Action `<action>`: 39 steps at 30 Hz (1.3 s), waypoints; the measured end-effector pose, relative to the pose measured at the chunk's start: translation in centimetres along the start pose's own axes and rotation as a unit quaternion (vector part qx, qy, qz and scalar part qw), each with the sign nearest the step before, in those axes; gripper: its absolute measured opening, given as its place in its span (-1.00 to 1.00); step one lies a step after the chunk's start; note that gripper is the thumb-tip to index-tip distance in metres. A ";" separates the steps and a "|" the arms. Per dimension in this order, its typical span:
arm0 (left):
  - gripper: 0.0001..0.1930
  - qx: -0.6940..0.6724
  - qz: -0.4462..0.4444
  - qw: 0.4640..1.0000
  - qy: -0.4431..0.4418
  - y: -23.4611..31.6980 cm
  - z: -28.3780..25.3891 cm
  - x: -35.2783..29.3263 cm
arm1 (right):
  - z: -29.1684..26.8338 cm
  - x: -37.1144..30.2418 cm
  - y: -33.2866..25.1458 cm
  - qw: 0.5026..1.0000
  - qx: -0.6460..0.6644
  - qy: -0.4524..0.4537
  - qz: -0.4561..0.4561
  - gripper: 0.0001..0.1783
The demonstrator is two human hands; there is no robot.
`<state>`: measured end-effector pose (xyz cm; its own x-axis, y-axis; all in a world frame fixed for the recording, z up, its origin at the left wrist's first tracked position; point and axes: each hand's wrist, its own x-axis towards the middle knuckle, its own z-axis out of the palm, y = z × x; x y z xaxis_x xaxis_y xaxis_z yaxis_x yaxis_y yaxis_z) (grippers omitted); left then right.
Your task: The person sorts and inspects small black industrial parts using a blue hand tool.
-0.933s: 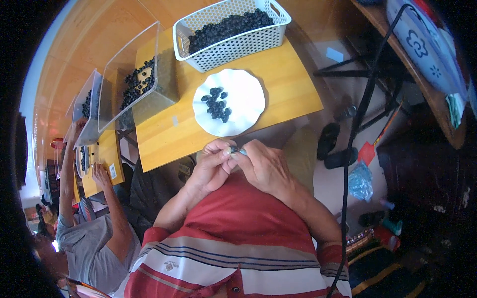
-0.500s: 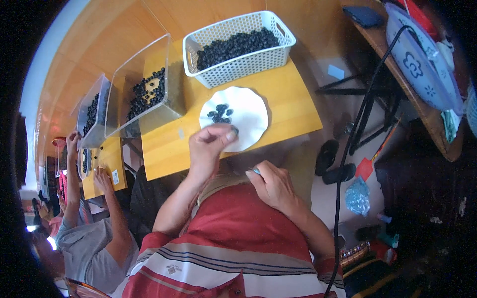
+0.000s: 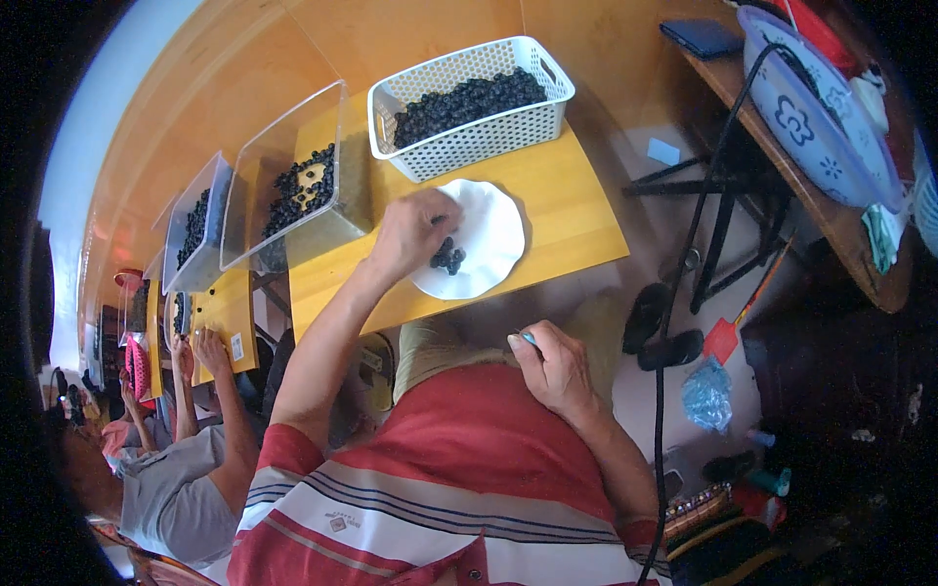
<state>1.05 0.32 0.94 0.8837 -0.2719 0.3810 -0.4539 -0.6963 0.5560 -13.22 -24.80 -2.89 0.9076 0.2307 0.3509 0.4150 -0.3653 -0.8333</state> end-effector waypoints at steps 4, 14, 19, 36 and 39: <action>-0.87 0.072 0.037 0.991 -0.105 0.2 0.4 -2.8 | 0.1 0.0 0.1 1.000 0.000 -0.013 0.008 -0.76; -0.88 0.121 0.060 0.978 -0.162 1.4 0.5 -3.2 | 0.4 0.1 -0.2 1.000 0.009 -0.023 -0.010 -0.73; -0.88 0.100 0.071 0.982 -0.144 2.3 0.7 -3.2 | 0.3 -0.4 0.1 1.000 0.009 -0.008 -0.003 -0.73; -0.91 -0.596 -0.281 0.752 0.016 3.2 0.7 -6.2 | 0.8 -0.3 0.2 0.997 0.057 -0.016 0.058 -0.69; -0.90 -0.671 -0.297 0.679 0.015 2.9 1.7 -7.3 | 0.6 0.1 -0.2 0.995 0.061 -0.022 0.079 -0.69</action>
<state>-6.54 -0.78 -1.47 0.9629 -0.1791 -0.2020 0.2686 0.5603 0.7835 -13.28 -24.17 -3.01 0.9557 0.2204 0.1949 0.2546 -0.2881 -0.9231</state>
